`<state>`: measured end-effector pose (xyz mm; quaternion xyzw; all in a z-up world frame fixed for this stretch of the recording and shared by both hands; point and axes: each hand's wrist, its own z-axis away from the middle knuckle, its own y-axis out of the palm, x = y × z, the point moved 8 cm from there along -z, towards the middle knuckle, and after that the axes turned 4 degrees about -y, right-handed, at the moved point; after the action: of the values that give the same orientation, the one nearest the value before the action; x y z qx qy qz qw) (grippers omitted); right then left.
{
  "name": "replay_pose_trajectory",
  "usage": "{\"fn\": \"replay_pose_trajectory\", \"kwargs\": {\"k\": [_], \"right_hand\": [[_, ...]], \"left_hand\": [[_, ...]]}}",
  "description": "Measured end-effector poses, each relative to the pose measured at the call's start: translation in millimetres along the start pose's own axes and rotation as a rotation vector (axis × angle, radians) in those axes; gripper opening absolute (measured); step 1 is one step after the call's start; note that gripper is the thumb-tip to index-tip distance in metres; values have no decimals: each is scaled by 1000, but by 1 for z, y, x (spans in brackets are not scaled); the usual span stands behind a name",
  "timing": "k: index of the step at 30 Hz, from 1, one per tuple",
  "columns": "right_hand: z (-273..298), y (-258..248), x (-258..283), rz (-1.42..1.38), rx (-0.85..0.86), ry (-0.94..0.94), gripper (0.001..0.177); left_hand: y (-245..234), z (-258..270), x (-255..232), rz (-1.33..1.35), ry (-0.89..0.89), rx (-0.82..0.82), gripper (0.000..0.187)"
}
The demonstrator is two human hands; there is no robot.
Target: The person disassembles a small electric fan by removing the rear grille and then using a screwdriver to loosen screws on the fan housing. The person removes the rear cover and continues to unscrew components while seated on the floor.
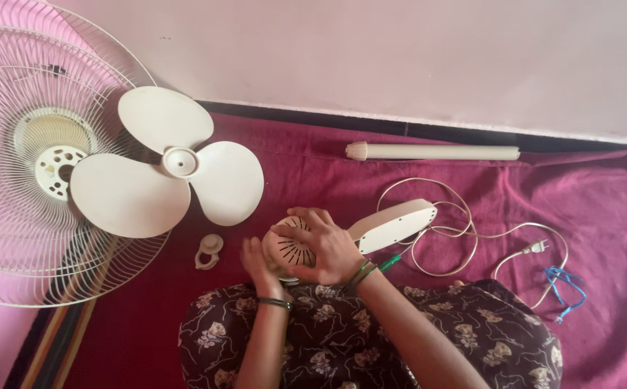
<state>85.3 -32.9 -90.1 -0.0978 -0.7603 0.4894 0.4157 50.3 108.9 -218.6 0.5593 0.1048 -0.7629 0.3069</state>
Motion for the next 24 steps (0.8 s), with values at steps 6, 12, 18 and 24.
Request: {"fn": "replay_pose_trajectory", "kwargs": {"k": [6,12,18,24], "right_hand": [[28,20,-4,76,-238,-195,97],[57,22,-23,-409,-187,-162,100],[146,19,-123,-736,-490,458,65],[224,64,-199,-233,-326,1044,50]], "left_hand": [[52,95,-77,-963,1171,13,76],[68,126,-85,-1030,1255,262,85],[70,125,-86,-1215,1253,212,57],[100,164,-48,-1201,1389,152,46]]}}
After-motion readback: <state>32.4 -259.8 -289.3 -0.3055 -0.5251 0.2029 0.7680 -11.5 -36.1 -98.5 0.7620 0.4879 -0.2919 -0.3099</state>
